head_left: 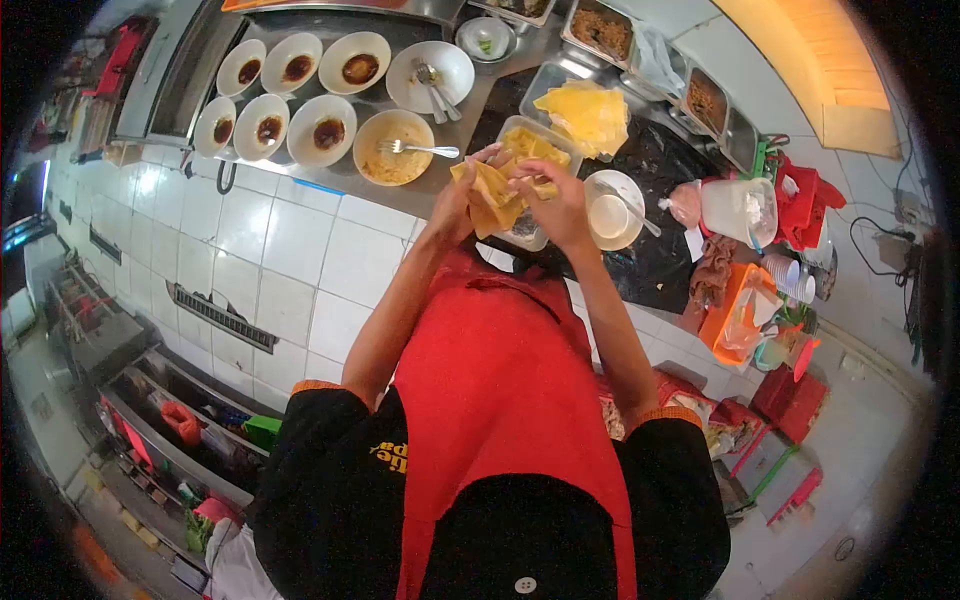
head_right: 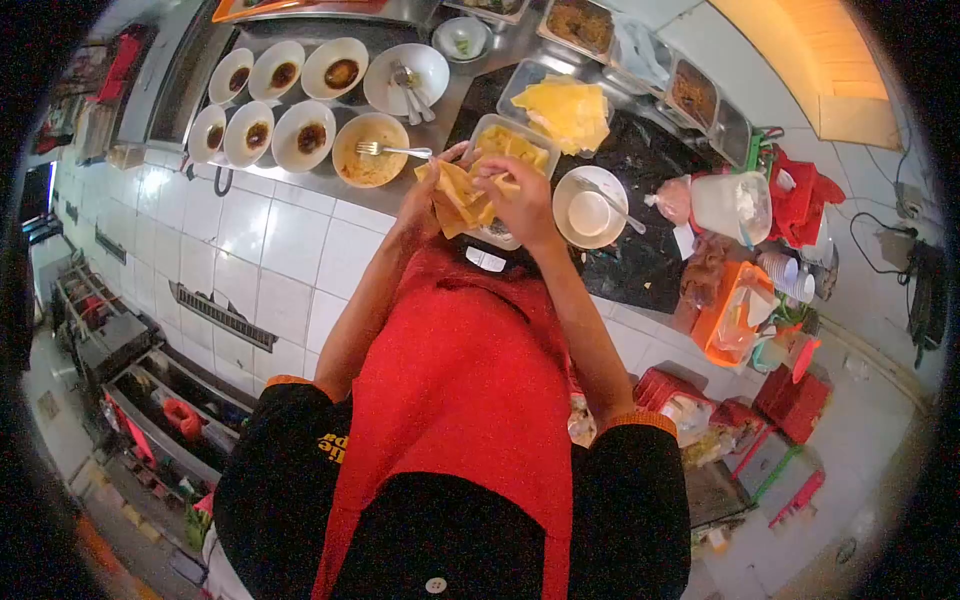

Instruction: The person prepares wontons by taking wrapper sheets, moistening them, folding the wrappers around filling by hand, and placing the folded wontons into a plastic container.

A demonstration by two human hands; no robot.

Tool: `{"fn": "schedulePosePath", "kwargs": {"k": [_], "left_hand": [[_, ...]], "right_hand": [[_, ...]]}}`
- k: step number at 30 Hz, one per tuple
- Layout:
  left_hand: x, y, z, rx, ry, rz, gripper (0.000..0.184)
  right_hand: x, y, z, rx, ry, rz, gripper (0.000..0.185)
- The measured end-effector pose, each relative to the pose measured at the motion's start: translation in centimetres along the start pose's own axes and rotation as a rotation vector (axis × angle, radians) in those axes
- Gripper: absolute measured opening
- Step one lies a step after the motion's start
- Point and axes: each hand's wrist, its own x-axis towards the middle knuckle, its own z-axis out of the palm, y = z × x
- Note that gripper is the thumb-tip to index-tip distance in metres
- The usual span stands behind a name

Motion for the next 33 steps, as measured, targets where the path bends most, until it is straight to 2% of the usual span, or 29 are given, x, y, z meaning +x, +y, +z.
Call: {"fn": "schedulePosePath", "kwargs": {"k": [4, 7, 8, 10, 12, 14, 15, 16, 20, 22, 26, 28, 31, 32, 33], "left_hand": [[0.9, -0.9, 1.0, 0.072, -0.046, 0.003, 0.067], [1.6, -1.3, 0.6, 0.192, -0.102, -0.012, 0.068], [1.6, -1.5, 0.7, 0.144, -0.079, -0.046, 0.067], [1.9, -1.9, 1.3, 0.102, -0.065, -0.094, 0.066], [1.7, -2.0, 1.9, -0.008, 0.026, -0.129, 0.064], [1.3, -1.6, 2.6, 0.01, 0.043, -0.182, 0.063], [1.1, -1.5, 2.8, 0.029, 0.064, -0.231, 0.061], [1.3, -1.9, 2.4, 0.029, 0.063, -0.232, 0.061], [1.7, -2.8, 1.9, 0.034, 0.099, -0.195, 0.06], [1.7, -2.9, 2.0, 0.034, 0.101, -0.194, 0.06], [1.7, -2.9, 1.8, 0.022, 0.071, -0.213, 0.06], [1.5, -2.6, 2.4, 0.023, 0.05, -0.226, 0.061], [1.4, -2.5, 3.2, 0.06, 0.052, -0.201, 0.063], [1.5, -2.5, 3.1, 0.07, 0.052, -0.204, 0.063], [1.6, -2.4, 2.8, 0.08, 0.053, -0.207, 0.064]], "right_hand": [[-1.1, 0.7, 0.3, -0.077, 0.055, -0.075, 0.023], [-1.6, 0.6, -0.5, -0.025, 0.005, -0.02, 0.023], [-1.7, 0.5, -0.7, -0.028, 0.014, -0.016, 0.023], [-2.0, 0.0, -1.3, -0.167, 0.092, -0.141, 0.026], [-2.4, -0.5, -1.5, -0.182, 0.104, -0.111, 0.025], [-2.7, -0.3, -1.7, -0.196, 0.111, -0.083, 0.024], [-2.7, 0.1, -1.8, -0.263, 0.142, -0.142, 0.024], [-2.8, 0.4, -1.8, -0.332, 0.173, -0.202, 0.024], [-3.8, 0.6, -1.6, -0.31, 0.145, -0.192, 0.025], [-4.2, 0.4, -1.4, -0.142, 0.084, -0.078, 0.031], [-3.8, 1.2, -1.9, 0.007, 0.145, 0.004, 0.031], [-3.9, 1.6, -2.2, 0.302, 0.081, 0.26, 0.026], [-4.0, 2.4, -2.7, 0.122, -0.01, 0.26, 0.031], [-4.1, 2.7, -2.9, 0.121, -0.008, 0.262, 0.031], [-4.1, 2.7, -3.1, 0.291, 0.008, 0.295, 0.031]]}}
